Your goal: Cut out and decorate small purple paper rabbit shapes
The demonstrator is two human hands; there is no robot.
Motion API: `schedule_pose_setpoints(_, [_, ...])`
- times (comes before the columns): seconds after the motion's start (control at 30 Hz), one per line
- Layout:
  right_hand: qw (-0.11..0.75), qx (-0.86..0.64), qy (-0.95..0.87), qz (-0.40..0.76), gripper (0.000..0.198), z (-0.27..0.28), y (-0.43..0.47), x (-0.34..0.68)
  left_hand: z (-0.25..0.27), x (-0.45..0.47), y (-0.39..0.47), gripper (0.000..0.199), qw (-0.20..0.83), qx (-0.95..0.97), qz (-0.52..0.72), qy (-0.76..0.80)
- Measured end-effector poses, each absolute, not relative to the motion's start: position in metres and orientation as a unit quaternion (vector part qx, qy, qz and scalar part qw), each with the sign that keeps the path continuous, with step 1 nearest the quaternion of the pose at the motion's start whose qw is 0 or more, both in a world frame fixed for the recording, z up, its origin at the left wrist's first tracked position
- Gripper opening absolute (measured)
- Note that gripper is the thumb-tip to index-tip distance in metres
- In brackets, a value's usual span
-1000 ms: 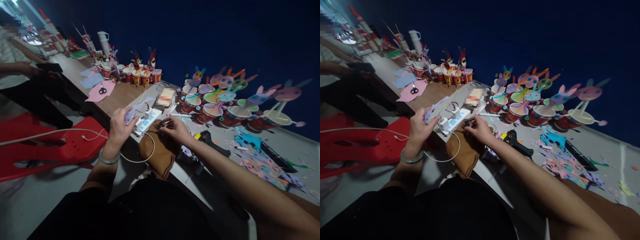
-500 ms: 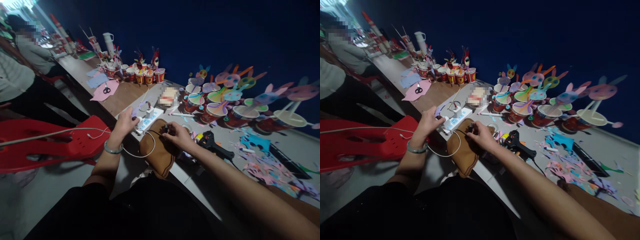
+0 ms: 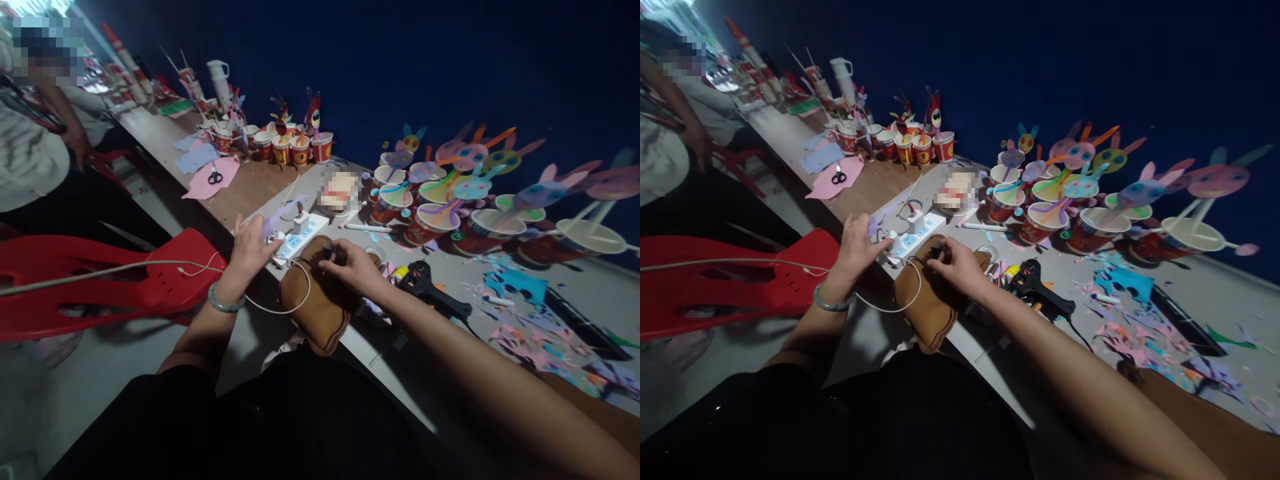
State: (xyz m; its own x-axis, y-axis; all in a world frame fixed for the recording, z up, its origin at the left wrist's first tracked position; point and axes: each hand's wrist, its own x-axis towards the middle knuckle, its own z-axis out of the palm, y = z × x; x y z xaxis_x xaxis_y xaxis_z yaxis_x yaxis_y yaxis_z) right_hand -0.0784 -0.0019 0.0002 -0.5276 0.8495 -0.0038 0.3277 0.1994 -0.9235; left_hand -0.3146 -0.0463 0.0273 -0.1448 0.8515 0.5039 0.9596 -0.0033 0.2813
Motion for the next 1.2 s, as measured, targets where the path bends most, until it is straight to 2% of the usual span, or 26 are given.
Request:
schedule_pose_setpoints(0.1, [0.306, -0.408, -0.675, 0.533, 0.033, 0.002, -0.002, -0.087, 0.032, -0.294, -0.061, 0.029, 0.118, -0.68, -0.361, -0.627])
schedule_pose_setpoints(0.2, [0.339, -0.401, -0.65, 0.55, 0.048, 0.008, -0.003, -0.082, 0.024, -0.268, -0.073, 0.024, 0.027, -0.749, -0.36, -0.555])
schedule_pose_setpoints(0.27, [0.32, -0.394, -0.685, 0.522, 0.052, 0.02, -0.001, -0.06, 0.014, -0.253, -0.079, 0.024, -0.019, -0.771, -0.337, -0.541])
schedule_pose_setpoints(0.37, [0.228, -0.455, -0.782, 0.36, 0.034, 0.041, 0.005, -0.003, -0.002, -0.234, -0.086, 0.026, -0.08, -0.807, -0.271, -0.519])
schedule_pose_setpoints(0.43, [0.134, -0.553, -0.799, 0.196, 0.032, 0.049, 0.006, 0.039, -0.008, -0.222, -0.089, 0.03, -0.089, -0.82, -0.219, -0.521])
schedule_pose_setpoints(0.47, [0.059, -0.583, -0.798, 0.143, 0.035, 0.049, 0.005, 0.057, -0.01, -0.216, -0.09, 0.033, -0.082, -0.824, -0.199, -0.525])
schedule_pose_setpoints(0.57, [-0.131, -0.613, -0.774, 0.093, 0.04, 0.038, -0.005, 0.087, -0.012, -0.199, -0.091, 0.036, -0.04, -0.829, -0.162, -0.534])
schedule_pose_setpoints(0.67, [-0.186, -0.611, -0.766, 0.079, 0.032, 0.022, -0.021, 0.091, -0.012, -0.186, -0.088, 0.04, -0.025, -0.836, -0.155, -0.526])
schedule_pose_setpoints(0.8, [-0.155, -0.622, -0.764, 0.072, 0.027, 0.022, -0.031, 0.093, -0.008, -0.176, -0.081, 0.035, -0.067, -0.843, -0.163, -0.508])
schedule_pose_setpoints(0.9, [-0.073, -0.636, -0.762, 0.096, 0.029, 0.035, -0.034, 0.097, -0.003, -0.173, -0.078, 0.026, -0.116, -0.839, -0.18, -0.501])
schedule_pose_setpoints(1.03, [0.028, -0.619, -0.771, 0.148, 0.023, 0.042, -0.041, 0.08, 0.004, -0.167, -0.08, 0.018, -0.163, -0.823, -0.259, -0.478])
schedule_pose_setpoints(1.2, [0.067, -0.61, -0.773, 0.163, 0.022, 0.018, -0.039, 0.038, 0.02, -0.148, -0.084, 0.016, -0.174, -0.825, -0.344, -0.413])
